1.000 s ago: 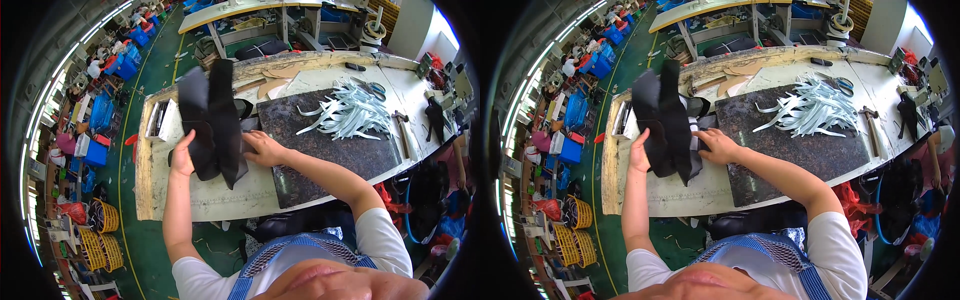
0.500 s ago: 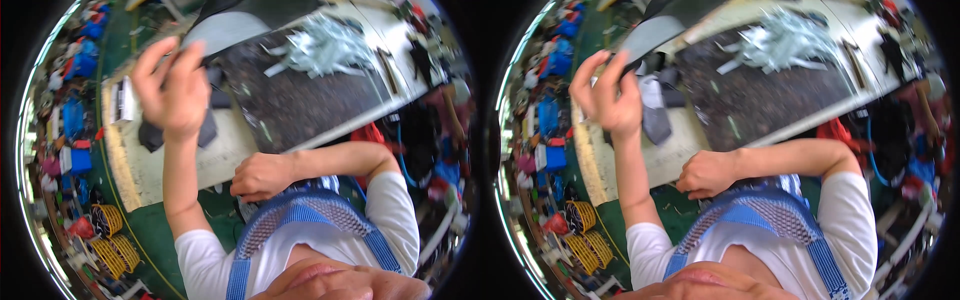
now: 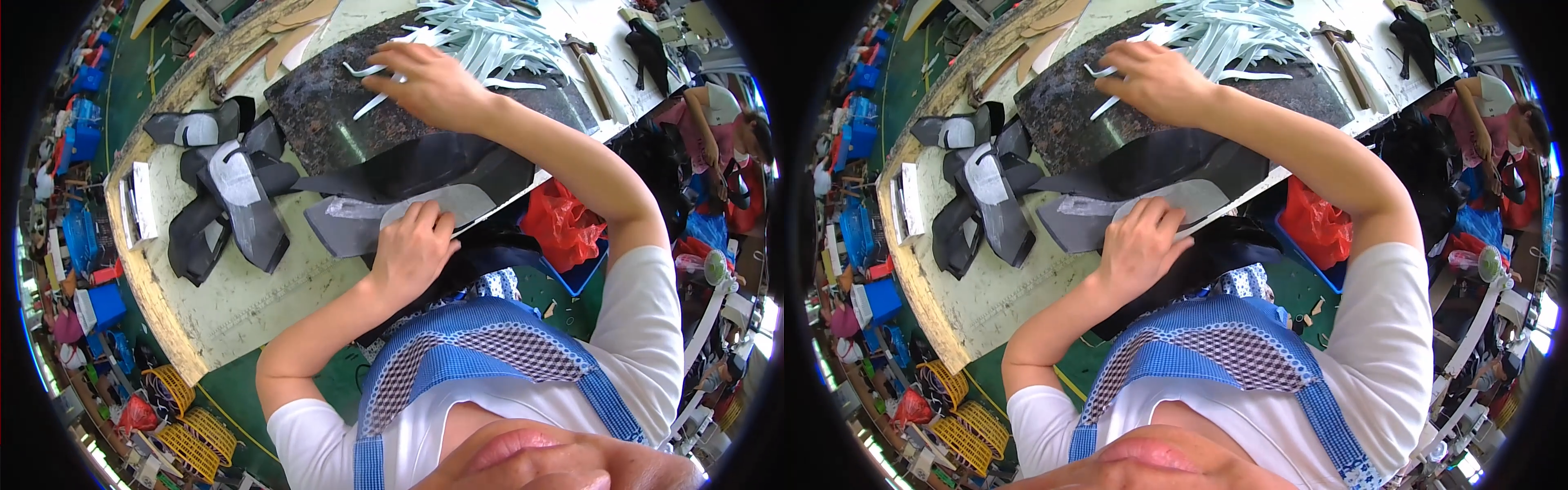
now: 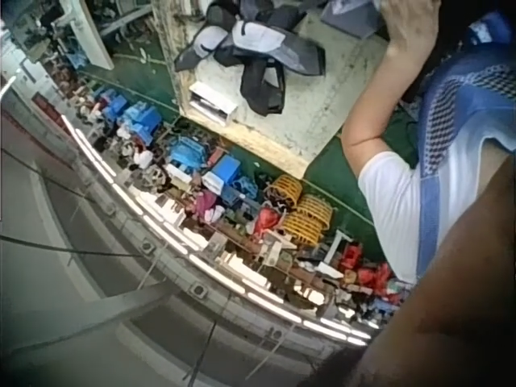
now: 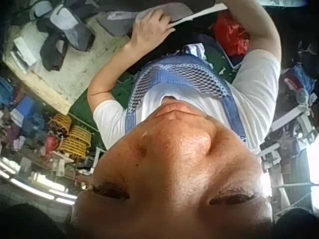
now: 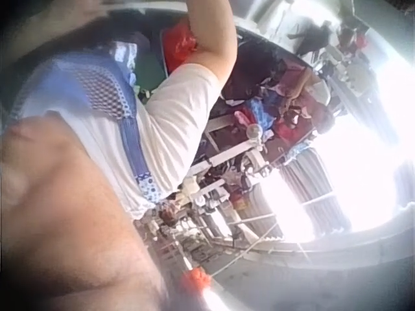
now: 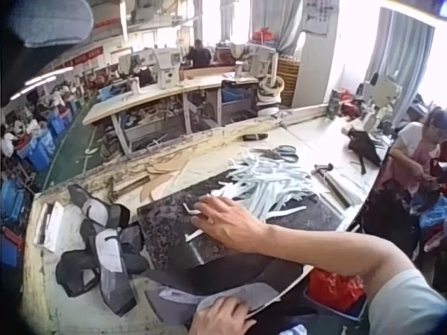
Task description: Apply white reinforcement strips to black shoe upper components.
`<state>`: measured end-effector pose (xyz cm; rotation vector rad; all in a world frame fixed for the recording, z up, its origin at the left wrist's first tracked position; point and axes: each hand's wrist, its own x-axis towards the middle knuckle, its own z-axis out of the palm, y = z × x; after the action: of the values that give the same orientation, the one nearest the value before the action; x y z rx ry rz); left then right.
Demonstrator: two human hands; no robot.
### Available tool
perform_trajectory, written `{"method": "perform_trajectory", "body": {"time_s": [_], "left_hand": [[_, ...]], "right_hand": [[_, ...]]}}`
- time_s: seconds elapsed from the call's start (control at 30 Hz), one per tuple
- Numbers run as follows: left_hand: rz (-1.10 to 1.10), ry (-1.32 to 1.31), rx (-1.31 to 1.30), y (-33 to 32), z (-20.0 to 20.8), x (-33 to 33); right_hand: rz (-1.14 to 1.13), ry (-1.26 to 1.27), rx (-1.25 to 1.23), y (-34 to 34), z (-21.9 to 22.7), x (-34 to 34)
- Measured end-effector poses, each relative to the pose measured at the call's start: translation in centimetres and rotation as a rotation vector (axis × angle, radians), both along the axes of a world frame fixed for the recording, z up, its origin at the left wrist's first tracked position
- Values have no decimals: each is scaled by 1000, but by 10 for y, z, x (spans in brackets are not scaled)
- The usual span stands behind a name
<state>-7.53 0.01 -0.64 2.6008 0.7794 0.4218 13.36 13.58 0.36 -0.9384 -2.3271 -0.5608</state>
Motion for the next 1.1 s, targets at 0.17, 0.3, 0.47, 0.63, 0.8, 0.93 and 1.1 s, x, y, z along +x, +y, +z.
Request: {"method": "perform_trajectory", "body": {"time_s": [0.17, 0.3, 0.47, 0.63, 0.8, 0.93, 1.1], "left_hand": [[-2, -147, -146, 57, 62, -24], [84, -203, 28, 150, 68, 5], [-63, -198, 426, 211, 21, 61], [-169, 159, 147, 224, 1, 56], [-76, -135, 240, 217, 28, 61], [40, -385, 232, 175, 87, 134], [70, -501, 228, 214, 55, 146]], "right_hand": [[-22, 269, -447, 35, 16, 19], [119, 1430, -1133, 52, 61, 58], [109, 1625, -985, 53, 78, 73], [166, 1883, -704, 44, 107, 148], [357, 1885, -715, 29, 126, 147], [243, 1916, -713, 17, 127, 108], [643, 1951, -954, 28, 112, 132]]}}
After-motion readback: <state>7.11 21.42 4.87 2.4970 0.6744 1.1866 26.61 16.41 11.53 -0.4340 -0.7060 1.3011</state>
